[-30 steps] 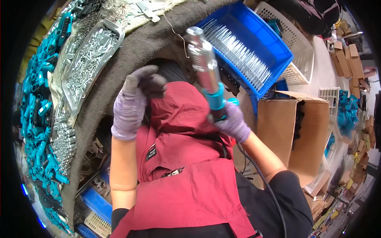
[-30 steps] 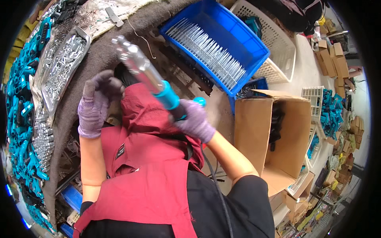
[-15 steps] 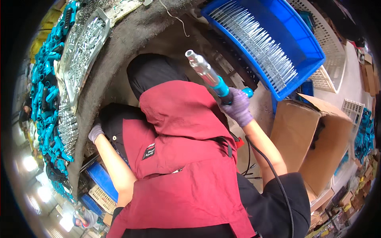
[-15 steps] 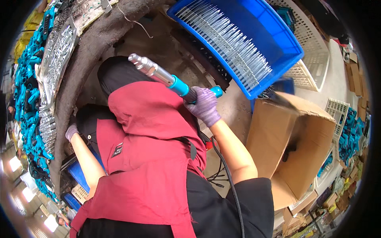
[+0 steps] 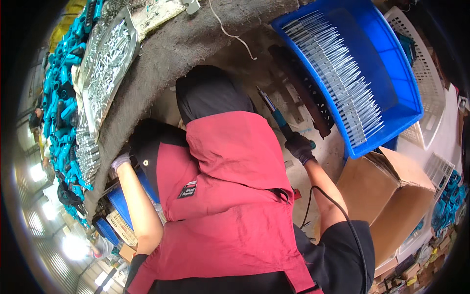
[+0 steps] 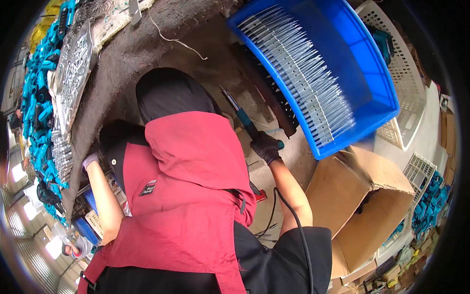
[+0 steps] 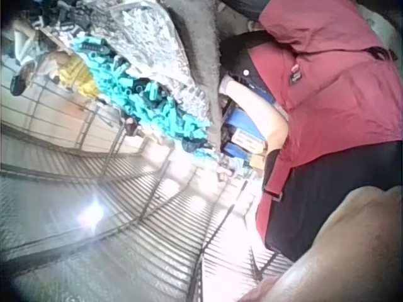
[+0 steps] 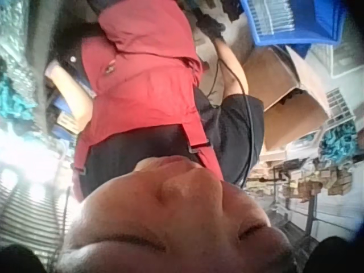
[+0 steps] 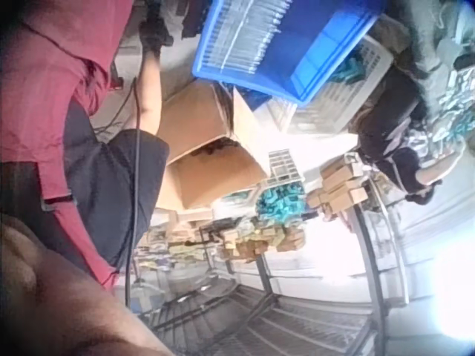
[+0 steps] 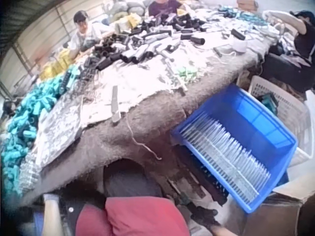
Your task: The person assembles tools by inserting metal pins and springs into metal cylinders, fitting plastic handles and sleeves over them, and screwing metal fittings onto the ends. The person then places the assembled tools into a basket.
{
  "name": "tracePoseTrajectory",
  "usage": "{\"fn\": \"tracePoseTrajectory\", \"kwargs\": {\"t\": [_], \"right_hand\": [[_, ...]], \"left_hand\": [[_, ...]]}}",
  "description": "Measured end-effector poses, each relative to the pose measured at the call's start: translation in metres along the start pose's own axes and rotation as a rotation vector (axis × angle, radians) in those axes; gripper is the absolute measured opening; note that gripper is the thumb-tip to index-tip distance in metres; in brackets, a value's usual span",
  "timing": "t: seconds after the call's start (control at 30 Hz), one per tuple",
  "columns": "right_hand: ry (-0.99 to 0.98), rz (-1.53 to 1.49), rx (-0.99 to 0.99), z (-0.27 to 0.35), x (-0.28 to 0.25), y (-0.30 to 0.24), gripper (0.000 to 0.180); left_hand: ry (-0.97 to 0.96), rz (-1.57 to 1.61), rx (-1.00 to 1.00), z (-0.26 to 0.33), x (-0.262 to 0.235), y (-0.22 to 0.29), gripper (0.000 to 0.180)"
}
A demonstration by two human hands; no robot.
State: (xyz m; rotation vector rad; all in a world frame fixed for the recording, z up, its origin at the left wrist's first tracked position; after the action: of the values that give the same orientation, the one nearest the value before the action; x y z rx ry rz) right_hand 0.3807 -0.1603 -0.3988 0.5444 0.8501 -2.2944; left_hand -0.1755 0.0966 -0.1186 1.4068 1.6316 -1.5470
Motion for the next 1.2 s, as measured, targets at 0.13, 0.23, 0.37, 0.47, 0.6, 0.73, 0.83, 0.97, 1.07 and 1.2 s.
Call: {"fn": "tracePoseTrajectory", "kwargs": {"t": [0.13, 0.23, 0.37, 0.47, 0.6, 0.73, 0.83, 0.97, 1.07, 1.2], "right_hand": [[0.185, 0.018, -0.100, -0.032, 0.003, 0.008, 0.036], [0.212, 0.079, -0.125, -0.069, 0.029, 0.020, 0.034], [-0.335, -0.548, 0.305, -0.079, 0.078, 0.015, 0.027], [-0.143, -0.457, 0.093, -0.057, 0.056, 0.002, 0.023], [-0.078, -0.294, 0.072, 0.016, -0.001, -0.014, 0.030], [0.049, -0.260, -0.077, 0.091, -0.058, -0.047, 0.036], [0.100, -0.305, -0.149, 0.126, -0.081, -0.067, 0.037], [0.169, -0.324, -0.380, 0.161, -0.115, -0.116, 0.041], [0.394, -0.199, -0.924, 0.207, -0.181, -0.203, 0.053], [1.114, 0.125, -1.057, 0.298, -0.295, -0.278, 0.056]], "left_hand": [[-0.330, -0.145, -0.152, -0.011, 0.013, 0.023, 0.062], [-0.346, -0.090, -0.188, 0.001, 0.028, -0.034, 0.060], [-0.399, -0.198, -0.187, 0.012, 0.026, -0.035, 0.058], [-0.482, -0.262, -0.159, 0.034, 0.025, 0.003, 0.057], [-0.482, -0.220, 0.108, -0.007, -0.059, 0.161, 0.046], [-0.898, 1.500, -0.316, 0.016, -0.110, 0.256, 0.038], [-0.818, 2.073, -0.257, -0.010, -0.181, 0.305, 0.045], [-0.672, 1.941, 0.301, -0.028, -0.246, 0.348, 0.048], [-0.889, 2.450, 0.154, -0.040, -0.293, 0.340, 0.026], [-0.439, 1.942, 0.344, -0.063, -0.340, 0.285, 0.024]]}}
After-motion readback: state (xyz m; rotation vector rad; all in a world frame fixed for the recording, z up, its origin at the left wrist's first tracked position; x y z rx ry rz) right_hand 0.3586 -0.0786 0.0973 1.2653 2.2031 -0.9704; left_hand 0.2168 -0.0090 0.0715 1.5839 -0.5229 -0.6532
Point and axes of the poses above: each hand's wrist, its own z-axis away from the middle knuckle, its own x-axis out of the palm, y = z × x, the point moved 7 cm from there along -z, towards the middle knuckle
